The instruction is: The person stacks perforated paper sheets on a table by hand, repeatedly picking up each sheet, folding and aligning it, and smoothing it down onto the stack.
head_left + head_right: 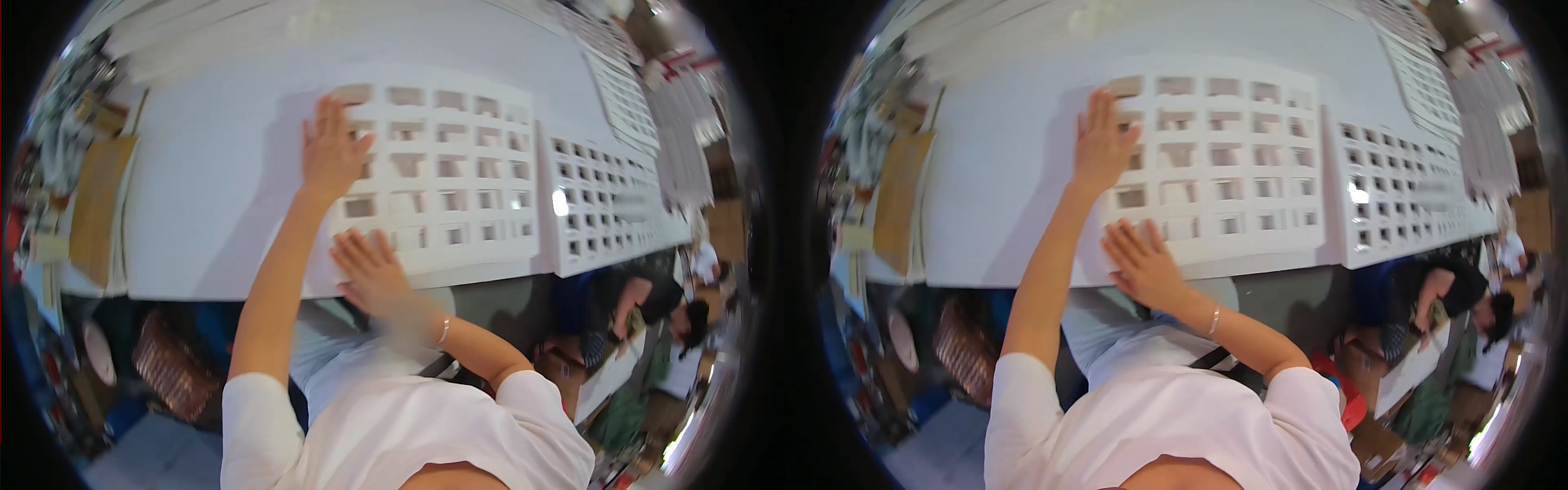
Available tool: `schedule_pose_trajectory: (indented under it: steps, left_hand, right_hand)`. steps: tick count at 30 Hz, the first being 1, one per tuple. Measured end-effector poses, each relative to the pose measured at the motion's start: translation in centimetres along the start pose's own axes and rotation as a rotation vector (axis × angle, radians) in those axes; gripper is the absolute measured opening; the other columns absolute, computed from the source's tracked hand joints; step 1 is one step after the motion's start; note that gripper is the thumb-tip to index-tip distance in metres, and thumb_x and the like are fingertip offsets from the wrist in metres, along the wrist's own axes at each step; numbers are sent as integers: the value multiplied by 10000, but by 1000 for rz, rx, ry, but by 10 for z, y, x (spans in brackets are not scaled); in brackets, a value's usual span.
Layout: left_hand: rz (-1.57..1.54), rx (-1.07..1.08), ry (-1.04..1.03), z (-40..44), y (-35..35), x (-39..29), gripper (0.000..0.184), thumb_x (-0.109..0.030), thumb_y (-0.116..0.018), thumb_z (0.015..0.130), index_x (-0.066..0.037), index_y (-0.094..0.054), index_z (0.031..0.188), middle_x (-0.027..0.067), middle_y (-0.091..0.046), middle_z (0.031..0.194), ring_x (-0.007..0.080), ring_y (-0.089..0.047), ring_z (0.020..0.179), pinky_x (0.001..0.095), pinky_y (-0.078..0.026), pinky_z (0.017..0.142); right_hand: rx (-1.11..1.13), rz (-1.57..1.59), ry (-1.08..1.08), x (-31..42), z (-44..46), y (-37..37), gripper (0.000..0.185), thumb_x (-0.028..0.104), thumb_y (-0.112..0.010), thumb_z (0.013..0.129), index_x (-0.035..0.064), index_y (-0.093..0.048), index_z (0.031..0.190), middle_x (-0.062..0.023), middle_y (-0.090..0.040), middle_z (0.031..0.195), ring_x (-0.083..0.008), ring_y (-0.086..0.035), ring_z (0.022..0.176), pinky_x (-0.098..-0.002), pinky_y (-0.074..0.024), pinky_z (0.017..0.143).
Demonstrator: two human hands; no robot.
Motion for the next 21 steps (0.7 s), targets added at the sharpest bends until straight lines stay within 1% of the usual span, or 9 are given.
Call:
schedule_pose_trajectory:
  steps: [1, 4, 5, 7, 10, 14, 16, 18, 21]
  left_hand:
    - [28, 64, -1, -4, -9, 5, 814, -524, -468, 986, 55, -270, 1522, 220, -219, 1615, 326, -138, 1526, 540, -142, 1209]
    - [140, 116, 19, -11, -30, 9, 857, -547, -475, 977, 57, -234, 1535, 203, -211, 1624, 304, -124, 1531, 543, -117, 1213]
    - [187, 111, 22, -9, -28, 6, 866, -556, -472, 976, 56, -227, 1537, 200, -208, 1626, 299, -120, 1532, 541, -110, 1214]
    - [278, 167, 20, -8, -15, -2, 866, -561, -464, 980, 62, -230, 1534, 211, -204, 1624, 301, -122, 1531, 535, -97, 1218]
    - [331, 175, -43, -9, -4, -8, 865, -557, -464, 984, 74, -233, 1528, 224, -197, 1621, 321, -122, 1527, 527, -86, 1223]
    - [190, 157, -89, -41, -3, -25, 866, -551, -476, 984, 94, -245, 1513, 263, -202, 1605, 362, -131, 1517, 516, -95, 1226]
    - [116, 152, -86, -64, -9, -26, 866, -550, -484, 981, 100, -257, 1505, 287, -208, 1593, 386, -136, 1510, 510, -108, 1226]
    - [180, 186, -63, -60, -1, -41, 867, -551, -487, 979, 107, -264, 1499, 303, -208, 1585, 396, -137, 1507, 501, -111, 1229]
    - [220, 163, -53, -58, 1, -45, 846, -540, -469, 990, 96, -258, 1506, 301, -201, 1588, 401, -136, 1505, 490, -112, 1231]
  right_hand:
    - [-6, 32, 6, -1, -1, -1, 706, 347, -663, 865, 52, -438, 1466, -150, -386, 1555, -322, -314, 1471, -595, -196, 1182]
    - [-65, 60, -3, -4, -5, -3, 733, 377, -650, 866, 42, -414, 1474, -158, -384, 1551, -320, -318, 1467, -593, -185, 1186]
    - [-71, 56, -9, -6, -6, -4, 734, 384, -643, 871, 44, -408, 1476, -158, -384, 1550, -317, -318, 1466, -592, -185, 1186]
    - [-78, 78, -3, -3, -8, -5, 736, 399, -629, 880, 46, -396, 1482, -157, -383, 1547, -313, -318, 1465, -590, -183, 1187]
    - [-84, 35, 10, -3, -9, -10, 749, 424, -615, 886, 44, -383, 1489, -154, -379, 1547, -309, -313, 1466, -587, -180, 1188]
    - [-137, 47, 23, -5, -12, -15, 767, 430, -631, 877, 39, -375, 1484, -151, -369, 1553, -312, -297, 1473, -584, -178, 1191]
    - [-139, 150, 5, -1, -11, -1, 675, 375, -665, 860, 37, -450, 1403, -148, -445, 1470, -322, -363, 1419, -588, -217, 1176]
    - [-176, 250, -7, -2, -8, 14, 577, 331, -692, 841, 52, -526, 1318, -139, -504, 1401, -329, -452, 1349, -580, -262, 1160]
    - [-448, 219, 34, -17, -27, 39, 394, 227, -711, 804, 81, -599, 1153, -122, -587, 1259, -320, -575, 1184, -557, -358, 1088]
Point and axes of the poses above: each hand's wrist, its own z-axis towards the middle knuckle, its own y-axis out of the back of the hand, x = y × z, the point moved 1 cm from there along z, towards the middle knuckle
